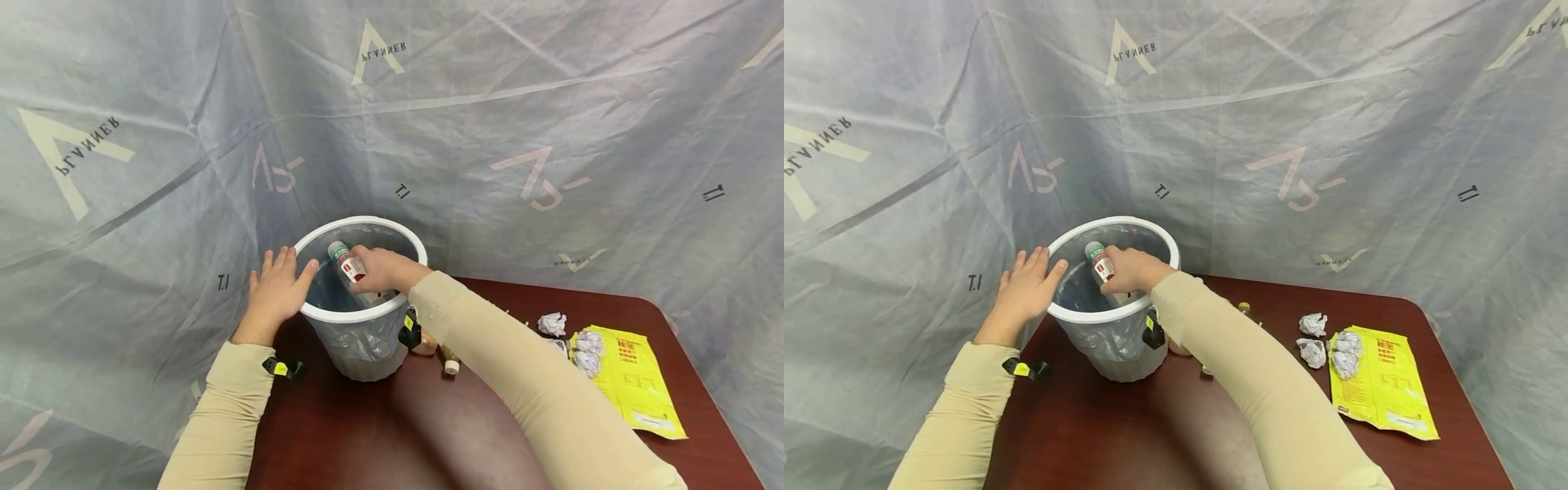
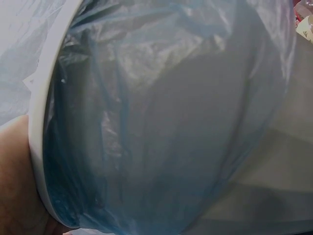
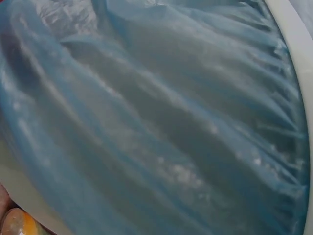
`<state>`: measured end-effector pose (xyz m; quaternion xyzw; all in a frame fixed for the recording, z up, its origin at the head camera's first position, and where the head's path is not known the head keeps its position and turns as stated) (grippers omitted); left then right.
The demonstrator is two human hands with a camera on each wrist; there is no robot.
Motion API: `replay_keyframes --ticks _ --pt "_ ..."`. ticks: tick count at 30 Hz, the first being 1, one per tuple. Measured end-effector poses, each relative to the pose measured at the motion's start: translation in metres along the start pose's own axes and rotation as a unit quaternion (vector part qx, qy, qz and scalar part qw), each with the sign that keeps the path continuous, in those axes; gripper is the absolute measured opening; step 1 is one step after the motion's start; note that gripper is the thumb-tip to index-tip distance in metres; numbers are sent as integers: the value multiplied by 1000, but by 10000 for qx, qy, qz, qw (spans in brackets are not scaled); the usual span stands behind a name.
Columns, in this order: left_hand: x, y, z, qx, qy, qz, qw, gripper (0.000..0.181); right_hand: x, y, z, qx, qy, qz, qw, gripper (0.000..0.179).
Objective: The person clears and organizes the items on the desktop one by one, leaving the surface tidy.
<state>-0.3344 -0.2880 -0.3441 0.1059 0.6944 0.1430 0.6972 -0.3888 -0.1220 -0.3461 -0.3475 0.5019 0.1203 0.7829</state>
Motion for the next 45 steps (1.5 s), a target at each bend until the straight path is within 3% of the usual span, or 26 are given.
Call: replay_keyframes --ticks 4,14,18,26,32,36,45 --pt "1 1 0 11 -16 -1 10000 95 -6 2 3 15 122 247 9996 78" --pt "-1 2 1 -34 27 -13 10000 93 -48 7 20 -338 996 309 9940 66" --pt "-1 3 0 -8 19 13 10000 94 -70 16 35 -334 1369 93 9900 63" --pt "-1 2 0 -6 44 10 10000 95 -105 44 62 -298 1744 -89 9842 59" --pt "-1 2 2 -2 12 22 10000 94 -130 88 92 -177 2133 -130 9767 61" --pt "-2 5 4 -8 -13 20 10000 92 -139 129 122 57 2277 -237 9734 62" --pt "0 2 2 -9 2 42 10000 95 -129 242 205 937 2520 -966 9583 72"
Point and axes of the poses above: each hand's wrist, its own z-axis away from the middle knuckle, its own x-axis out of the palm, y = z × x, the point moved 10 cm from there along -z, towards the middle knuckle, and after that the axes turned 7 degrees about -y, right-handed, at the moved point
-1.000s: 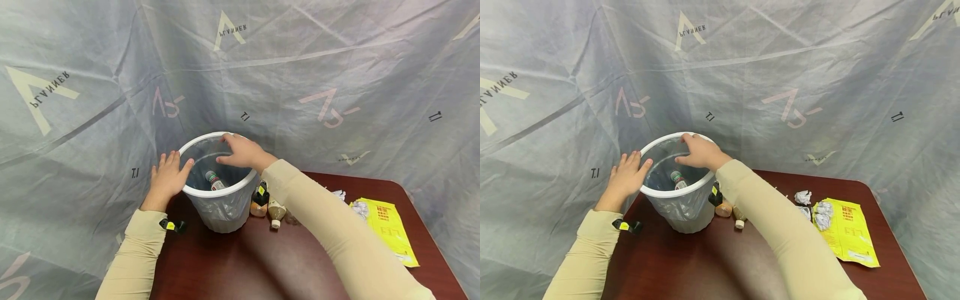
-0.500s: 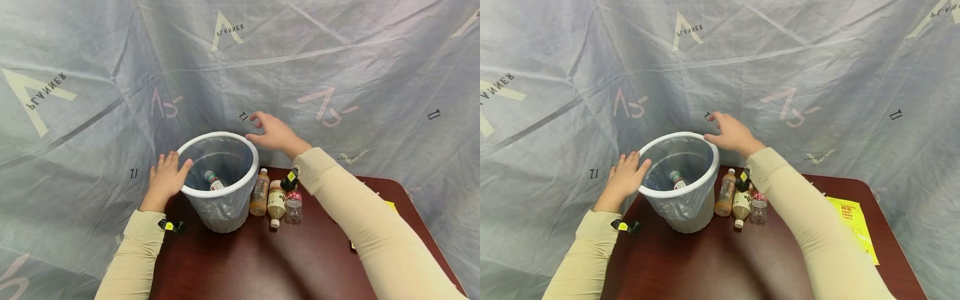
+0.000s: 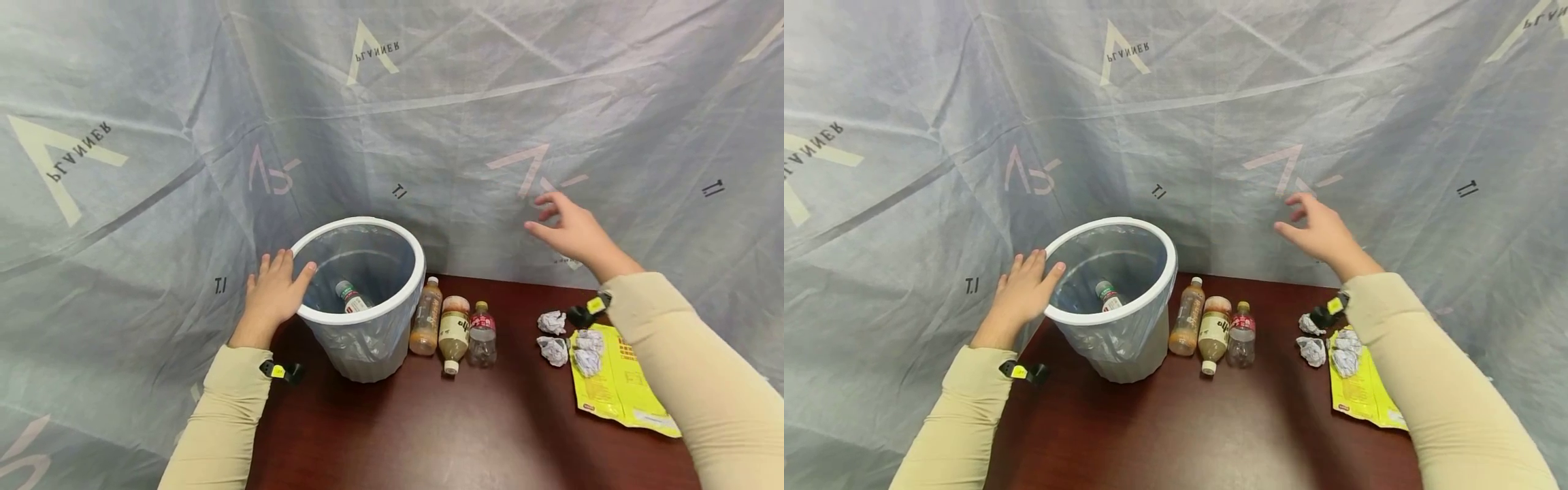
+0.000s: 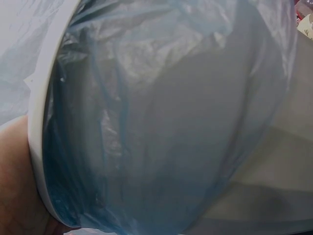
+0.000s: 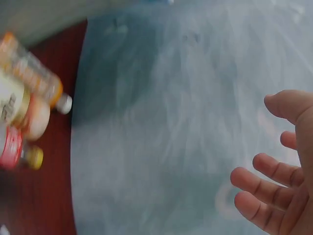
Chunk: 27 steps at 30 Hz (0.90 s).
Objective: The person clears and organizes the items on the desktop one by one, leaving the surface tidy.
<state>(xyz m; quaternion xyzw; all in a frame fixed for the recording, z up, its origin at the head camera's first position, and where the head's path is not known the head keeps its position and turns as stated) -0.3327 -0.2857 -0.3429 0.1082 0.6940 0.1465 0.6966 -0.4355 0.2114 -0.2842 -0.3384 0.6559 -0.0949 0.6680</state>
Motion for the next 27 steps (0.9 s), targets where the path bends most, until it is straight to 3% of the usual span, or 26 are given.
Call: replay_keyframes --ticks 6,11,19,27 --pt "-1 -2 -2 15 65 -48 10000 96 -20 74 33 576 239 -140 9980 82" --pt "-1 1 -1 40 24 -37 10000 96 -22 127 64 992 364 -213 9942 84" --pt "-6 2 1 39 154 -40 9999 96 -9 188 97 1451 414 -680 9862 85" --pt "1 -1 -3 55 77 -18 10000 95 19 252 135 1755 371 -653 9816 77"
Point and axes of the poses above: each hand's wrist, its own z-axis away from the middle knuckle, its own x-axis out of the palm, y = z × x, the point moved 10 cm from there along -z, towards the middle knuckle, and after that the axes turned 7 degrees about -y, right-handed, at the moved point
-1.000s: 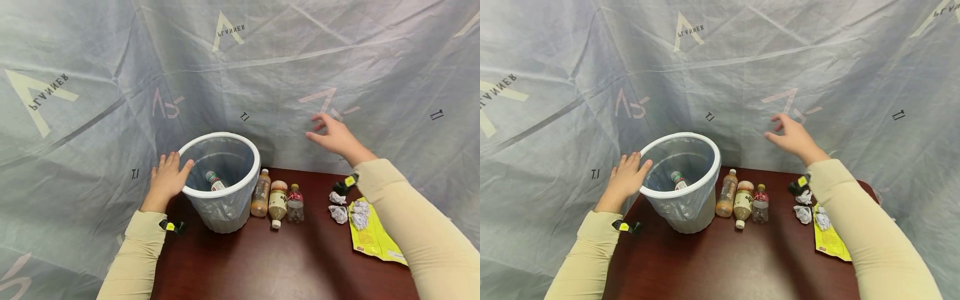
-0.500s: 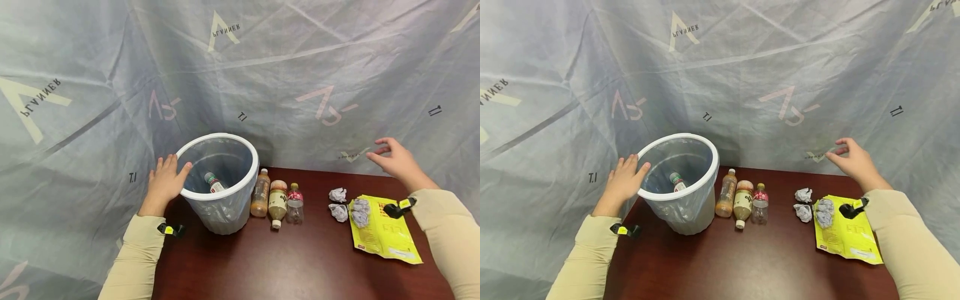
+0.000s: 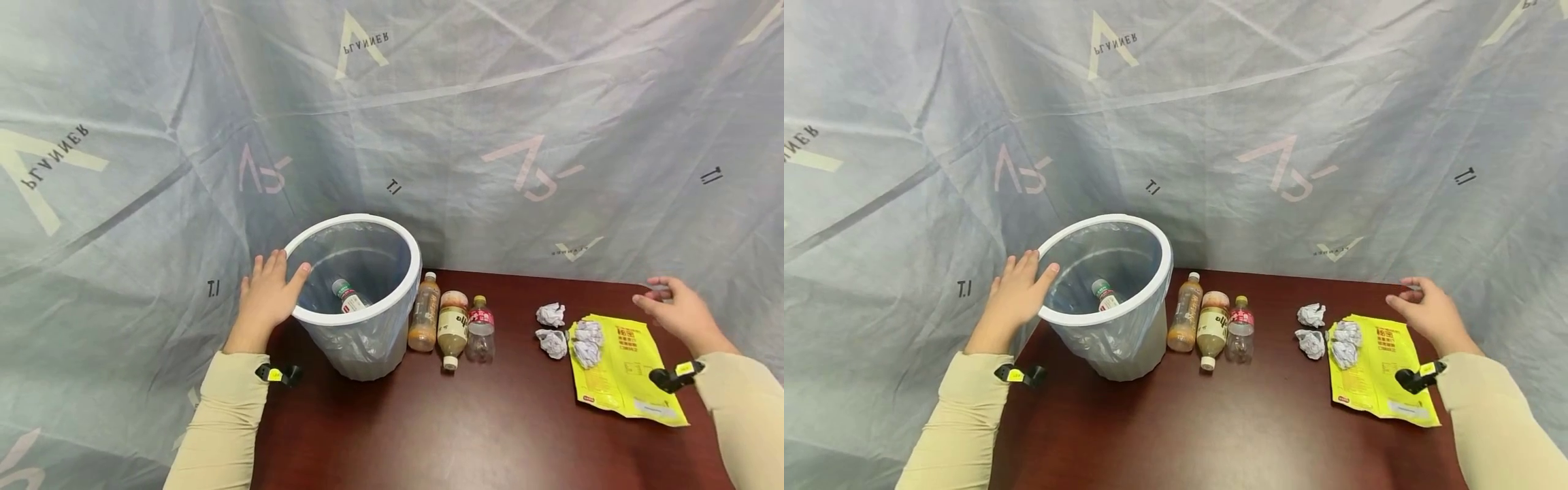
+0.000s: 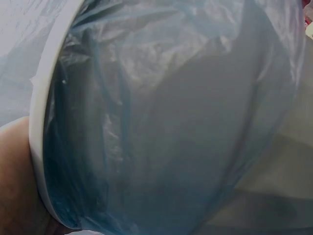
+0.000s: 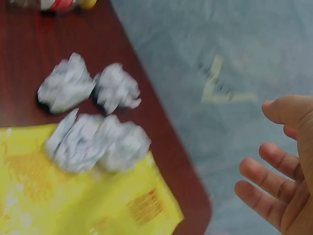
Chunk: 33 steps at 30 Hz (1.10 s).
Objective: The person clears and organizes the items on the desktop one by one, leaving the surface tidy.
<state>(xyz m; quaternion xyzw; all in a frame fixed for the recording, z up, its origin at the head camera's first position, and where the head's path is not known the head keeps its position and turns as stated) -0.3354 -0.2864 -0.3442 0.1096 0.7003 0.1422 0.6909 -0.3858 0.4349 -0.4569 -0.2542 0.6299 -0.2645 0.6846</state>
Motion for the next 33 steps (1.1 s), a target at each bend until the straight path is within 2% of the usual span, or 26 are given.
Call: replay_keyframes --ticks 4,10,16,25,29,33 --pt "1 -1 1 17 33 48 10000 96 9 31 6 154 7 20 9999 76" --pt "0 0 1 0 -2 52 10000 96 17 65 15 278 9 23 9996 75" --pt "2 -1 0 -41 -29 39 10000 96 28 101 26 719 -168 253 9969 79" --pt "0 1 -2 -25 -36 102 9999 96 56 135 32 1213 -510 324 9908 92" --pt "0 -1 -1 -57 -54 92 9999 95 67 148 29 1454 -512 445 9870 96" --pt "0 -1 -1 -58 -22 97 9999 94 76 156 29 1512 -482 625 9853 94"
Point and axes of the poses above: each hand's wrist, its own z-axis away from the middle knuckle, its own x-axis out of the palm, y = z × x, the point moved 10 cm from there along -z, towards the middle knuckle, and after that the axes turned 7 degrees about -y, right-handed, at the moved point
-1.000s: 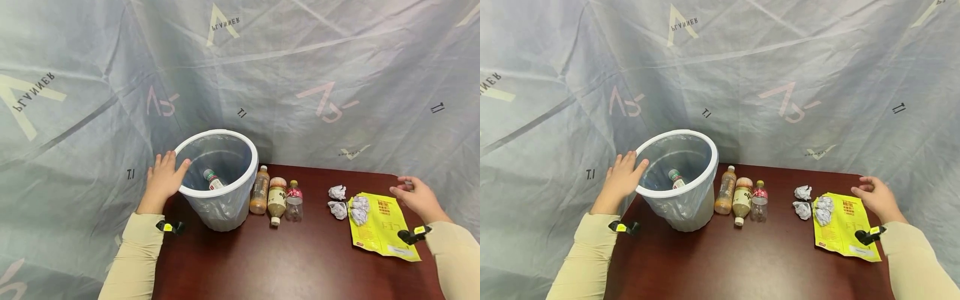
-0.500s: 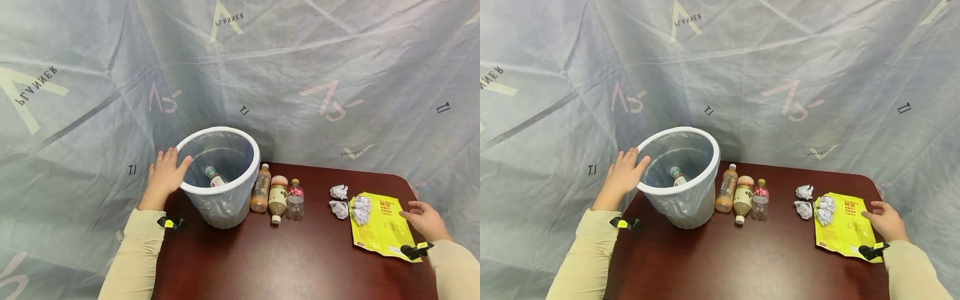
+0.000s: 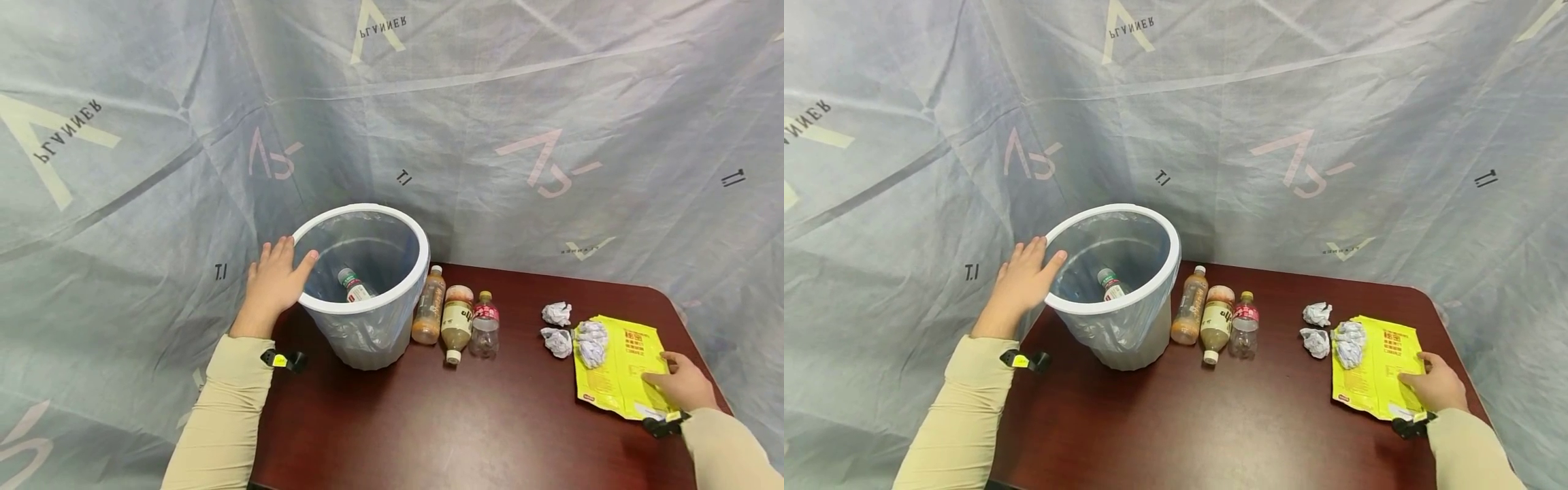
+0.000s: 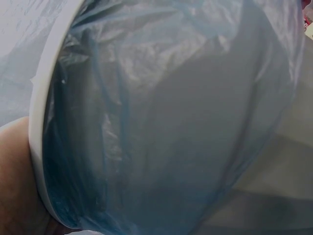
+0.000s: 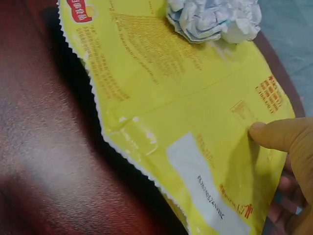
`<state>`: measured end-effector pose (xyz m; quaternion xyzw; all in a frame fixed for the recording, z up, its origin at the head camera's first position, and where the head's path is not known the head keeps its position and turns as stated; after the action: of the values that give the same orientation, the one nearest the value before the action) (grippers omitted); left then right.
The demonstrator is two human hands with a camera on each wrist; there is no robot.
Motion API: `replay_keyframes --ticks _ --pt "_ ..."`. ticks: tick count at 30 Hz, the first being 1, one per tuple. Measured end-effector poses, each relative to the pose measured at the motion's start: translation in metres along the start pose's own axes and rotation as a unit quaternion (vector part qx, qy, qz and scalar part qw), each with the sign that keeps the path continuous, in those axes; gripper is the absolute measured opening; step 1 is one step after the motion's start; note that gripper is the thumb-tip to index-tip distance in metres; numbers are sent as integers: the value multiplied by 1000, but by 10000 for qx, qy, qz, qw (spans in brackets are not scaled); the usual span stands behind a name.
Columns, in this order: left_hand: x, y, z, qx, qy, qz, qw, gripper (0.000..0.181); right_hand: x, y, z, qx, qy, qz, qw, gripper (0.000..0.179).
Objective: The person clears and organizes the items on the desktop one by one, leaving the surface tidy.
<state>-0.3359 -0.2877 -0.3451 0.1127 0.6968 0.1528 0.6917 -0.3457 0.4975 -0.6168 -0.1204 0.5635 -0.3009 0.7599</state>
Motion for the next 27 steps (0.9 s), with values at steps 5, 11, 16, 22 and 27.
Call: replay_keyframes --ticks 5,11,16,22,27 --pt "1 -1 -1 -5 7 13 10000 95 3 -5 2 -181 43 277 9994 87" --pt "0 0 -1 8 20 13 10000 95 6 -4 -2 -170 -257 237 9992 91" --pt "-1 1 2 16 23 10 10000 93 1 -9 -1 -406 -473 30 9981 95" --pt "0 1 2 24 90 13 10000 94 -11 -27 7 -886 -659 -435 9929 97" --pt "0 0 0 21 103 7 9999 94 -27 -44 13 -1106 -403 -824 9896 93"
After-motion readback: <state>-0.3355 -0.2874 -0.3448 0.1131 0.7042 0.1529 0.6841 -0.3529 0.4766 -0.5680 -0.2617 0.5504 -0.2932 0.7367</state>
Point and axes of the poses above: each hand's wrist, its own z-axis away from the middle knuckle, its own x-axis out of the palm, y = z × x, the point moved 10 cm from there along -z, towards the middle knuckle, and after that the axes turned 7 degrees about -y, right-handed, at the moved point
